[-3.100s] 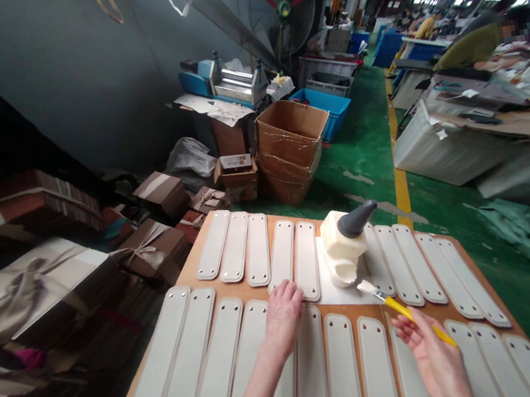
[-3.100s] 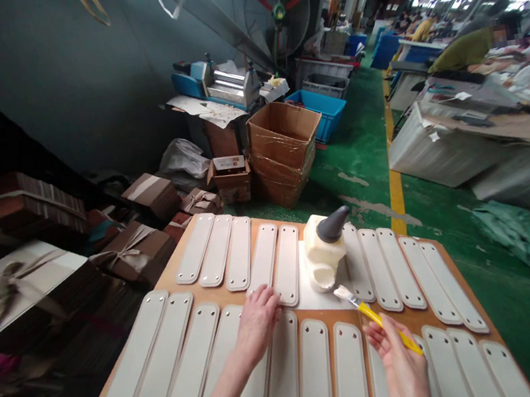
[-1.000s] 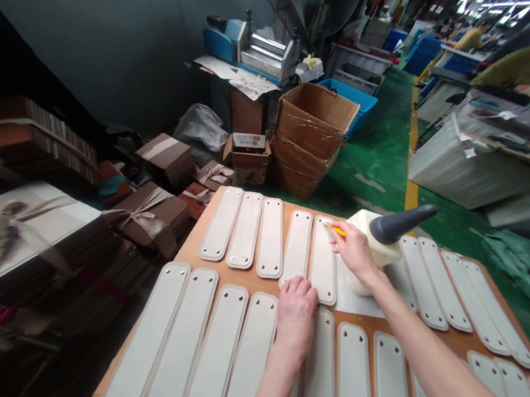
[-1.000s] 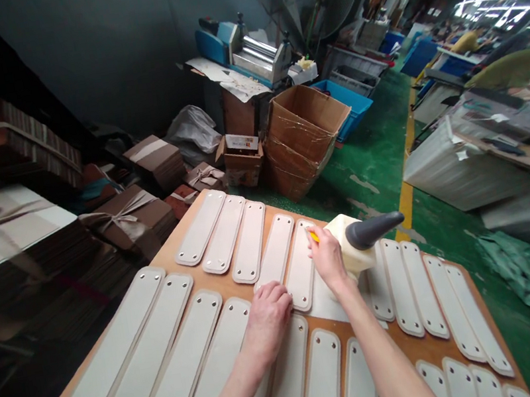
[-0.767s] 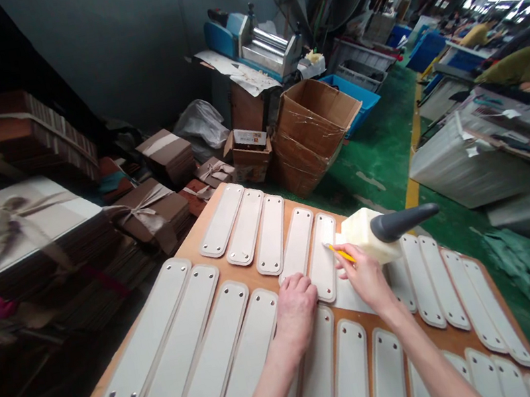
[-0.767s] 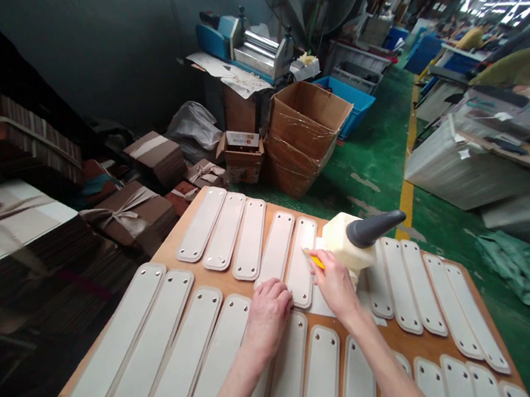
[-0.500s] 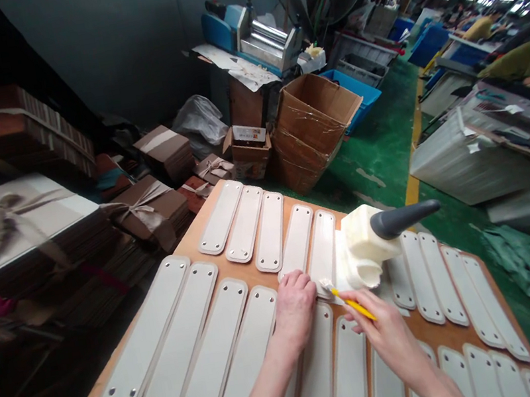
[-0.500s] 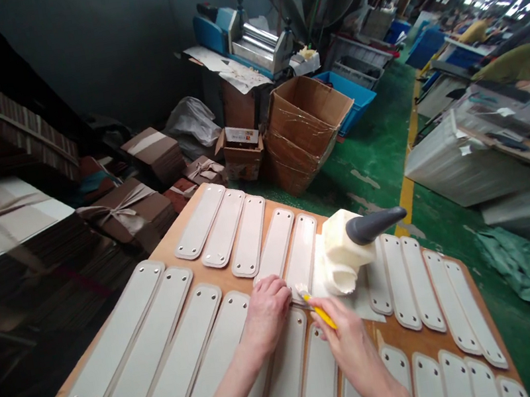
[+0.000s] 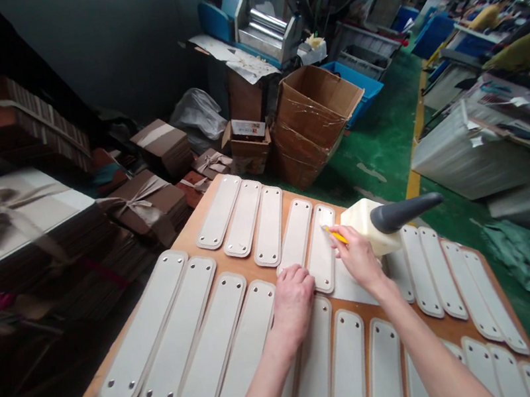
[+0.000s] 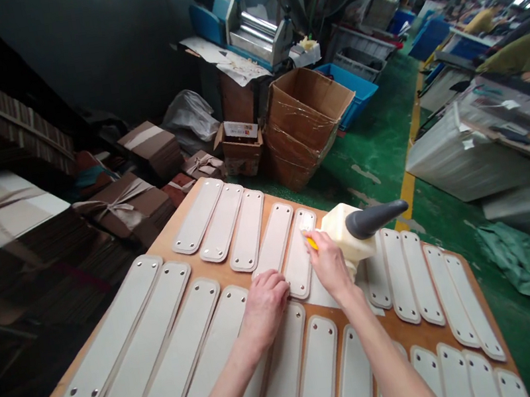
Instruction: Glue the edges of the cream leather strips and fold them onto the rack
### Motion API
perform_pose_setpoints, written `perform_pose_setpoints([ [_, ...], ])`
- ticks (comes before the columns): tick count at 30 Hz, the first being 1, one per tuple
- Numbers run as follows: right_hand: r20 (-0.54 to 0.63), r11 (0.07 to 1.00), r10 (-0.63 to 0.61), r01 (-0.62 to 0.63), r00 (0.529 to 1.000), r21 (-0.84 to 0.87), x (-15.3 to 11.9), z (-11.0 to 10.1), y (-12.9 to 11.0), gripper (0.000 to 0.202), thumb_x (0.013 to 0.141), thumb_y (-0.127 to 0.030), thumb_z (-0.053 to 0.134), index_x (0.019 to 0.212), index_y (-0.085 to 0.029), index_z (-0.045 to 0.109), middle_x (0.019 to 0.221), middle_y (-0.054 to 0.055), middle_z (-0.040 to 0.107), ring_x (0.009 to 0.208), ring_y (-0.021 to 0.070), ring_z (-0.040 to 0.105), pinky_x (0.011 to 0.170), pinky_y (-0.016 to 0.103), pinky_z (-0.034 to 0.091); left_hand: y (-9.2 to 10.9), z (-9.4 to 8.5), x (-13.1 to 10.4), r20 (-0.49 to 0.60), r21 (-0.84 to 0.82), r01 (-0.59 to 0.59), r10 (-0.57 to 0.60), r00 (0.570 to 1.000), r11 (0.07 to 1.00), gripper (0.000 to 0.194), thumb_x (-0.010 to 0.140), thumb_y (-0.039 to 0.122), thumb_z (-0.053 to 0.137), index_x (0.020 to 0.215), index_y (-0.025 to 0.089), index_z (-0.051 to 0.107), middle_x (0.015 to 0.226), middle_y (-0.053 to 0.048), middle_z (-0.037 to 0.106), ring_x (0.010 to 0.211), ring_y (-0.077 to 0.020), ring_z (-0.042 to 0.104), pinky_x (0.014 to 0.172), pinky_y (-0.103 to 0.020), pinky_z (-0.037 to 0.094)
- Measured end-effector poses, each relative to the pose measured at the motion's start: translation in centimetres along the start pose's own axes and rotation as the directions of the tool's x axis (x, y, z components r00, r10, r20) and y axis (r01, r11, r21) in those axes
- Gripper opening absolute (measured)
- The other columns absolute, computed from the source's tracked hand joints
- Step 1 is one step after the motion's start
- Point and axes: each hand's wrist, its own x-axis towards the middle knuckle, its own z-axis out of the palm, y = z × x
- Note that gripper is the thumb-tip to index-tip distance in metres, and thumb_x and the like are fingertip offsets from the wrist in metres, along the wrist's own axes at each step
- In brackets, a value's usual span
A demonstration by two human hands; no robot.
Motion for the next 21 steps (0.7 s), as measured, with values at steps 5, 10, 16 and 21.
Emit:
perform_pose_setpoints([
  [5, 0.202, 0.998, 0.020, -0.032, 0.979, 0.052, -7.0, -0.9, -2.2, 0.032, 0.096, -0.039, 0.041, 0.114, -0.024, 0.061, 0.104, 0.010, 0.063, 0.094, 0.0248, 0.065, 0.068, 0.034, 0.059, 0.1, -0.2, 0.0, 0.002, -0.020, 0.018, -0.018, 1.000, 1.000, 0.010, 0.090, 0.021, 0.055, 0.083, 0.021, 0.062, 0.093, -0.003, 0.063, 0.100, -0.0202, 0.051, 0.092, -0.038, 0.040],
  [10, 0.330, 0.978, 0.086, -0.143, 0.940, 0.154, -10.8, -2.6, -4.1, 0.028, 0.095, -0.041, 0.046, 0.114, -0.027, 0.062, 0.103, 0.006, 0.064, 0.082, 0.0196, 0.067, 0.062, 0.028, 0.060, 0.1, -0.3, 0.0, -0.003, -0.036, 0.016, -0.016, 1.000, 0.999, 0.007, 0.089, 0.020, 0.056, 0.085, 0.021, 0.062, 0.094, -0.004, 0.063, 0.102, -0.0207, 0.052, 0.093, -0.038, 0.040],
  [16, 0.093, 0.991, 0.038, -0.050, 0.995, 0.127, -4.0, -2.3, -3.1, 0.032, 0.094, -0.042, 0.046, 0.113, -0.023, 0.063, 0.105, 0.008, 0.063, 0.086, 0.0217, 0.065, 0.061, 0.031, 0.060, 0.0, -0.4, -0.2, -0.027, -0.054, 0.000, -0.002, 1.000, 0.999, 0.009, 0.088, 0.015, 0.056, 0.087, 0.021, 0.063, 0.094, -0.004, 0.064, 0.103, -0.0199, 0.052, 0.091, -0.037, 0.042],
  [21, 0.123, 0.997, -0.062, 0.066, 0.991, -0.027, -3.3, -1.0, -2.0, 0.030, 0.096, -0.036, 0.042, 0.112, -0.021, 0.062, 0.102, 0.010, 0.063, 0.094, 0.0251, 0.062, 0.076, 0.038, 0.056, 0.0, -0.3, -0.3, -0.037, -0.074, -0.003, 0.001, 0.999, 0.997, 0.010, 0.086, 0.012, 0.056, 0.086, 0.021, 0.061, 0.095, -0.004, 0.064, 0.104, -0.0212, 0.054, 0.092, -0.038, 0.043],
])
